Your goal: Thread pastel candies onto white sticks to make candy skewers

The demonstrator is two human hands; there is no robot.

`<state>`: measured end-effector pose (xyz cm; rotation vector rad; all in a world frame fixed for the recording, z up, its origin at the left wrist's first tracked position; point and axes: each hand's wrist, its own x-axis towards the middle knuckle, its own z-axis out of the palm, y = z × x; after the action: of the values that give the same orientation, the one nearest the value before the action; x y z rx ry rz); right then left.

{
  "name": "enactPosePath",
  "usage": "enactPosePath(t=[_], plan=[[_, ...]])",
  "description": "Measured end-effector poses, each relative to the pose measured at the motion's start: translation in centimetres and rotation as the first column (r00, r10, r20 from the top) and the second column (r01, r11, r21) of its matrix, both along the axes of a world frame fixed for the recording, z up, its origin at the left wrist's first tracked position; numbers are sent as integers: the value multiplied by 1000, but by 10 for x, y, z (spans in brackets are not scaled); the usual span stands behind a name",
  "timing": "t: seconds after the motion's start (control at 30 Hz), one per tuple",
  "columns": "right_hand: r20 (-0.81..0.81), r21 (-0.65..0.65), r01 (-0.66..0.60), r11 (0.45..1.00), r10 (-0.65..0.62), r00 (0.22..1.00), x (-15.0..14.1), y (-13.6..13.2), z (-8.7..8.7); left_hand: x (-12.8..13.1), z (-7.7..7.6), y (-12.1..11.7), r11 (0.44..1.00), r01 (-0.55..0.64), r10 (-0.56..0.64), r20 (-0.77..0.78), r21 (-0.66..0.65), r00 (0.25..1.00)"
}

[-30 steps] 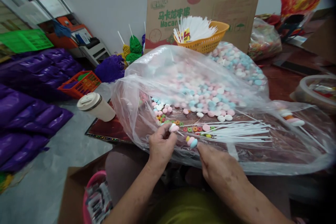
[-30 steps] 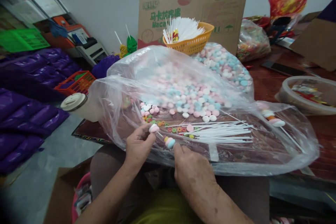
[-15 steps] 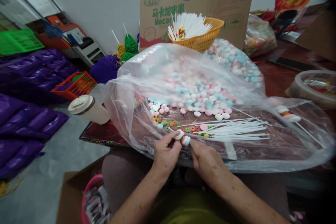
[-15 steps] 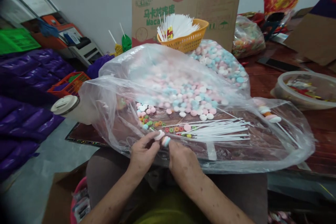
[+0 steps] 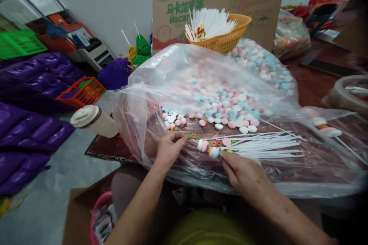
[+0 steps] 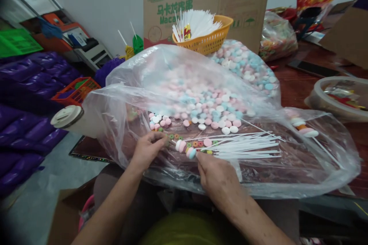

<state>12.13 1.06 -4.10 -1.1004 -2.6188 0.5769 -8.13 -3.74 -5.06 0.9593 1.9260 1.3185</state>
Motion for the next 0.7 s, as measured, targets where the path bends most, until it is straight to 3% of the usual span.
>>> enactPosePath(t=[0.07, 0.13, 0.3, 0.4, 0.5, 0.6, 0.7], plan=[[5, -27, -17, 999, 17, 1000, 2, -9, -2, 3, 3, -9, 997, -68, 53, 376, 26, 925], [10, -35, -29, 999, 30, 1000, 1, -15, -2, 8, 8, -15, 994, -92, 47, 543, 56, 839], [-5, 31, 0, 1000, 1, 1000, 1, -22, -1, 18, 17, -19, 973, -205, 124, 495, 111, 860], [-2, 50, 8, 999, -8, 1000, 6, -23, 2, 22, 17, -19, 970, -209, 123, 485, 125, 866], [30, 40, 1, 999, -2, 1000, 7, -27, 7, 29, 14, -23, 975, -159, 97, 347, 155, 933], [50, 29, 14, 999, -16, 999, 4, -30, 8, 36, 9, -31, 984, -38, 34, 28, 175, 999], [12, -13, 33, 999, -33, 999, 1, -26, 2, 35, 9, -35, 966, 181, -125, -282, 185, 951]])
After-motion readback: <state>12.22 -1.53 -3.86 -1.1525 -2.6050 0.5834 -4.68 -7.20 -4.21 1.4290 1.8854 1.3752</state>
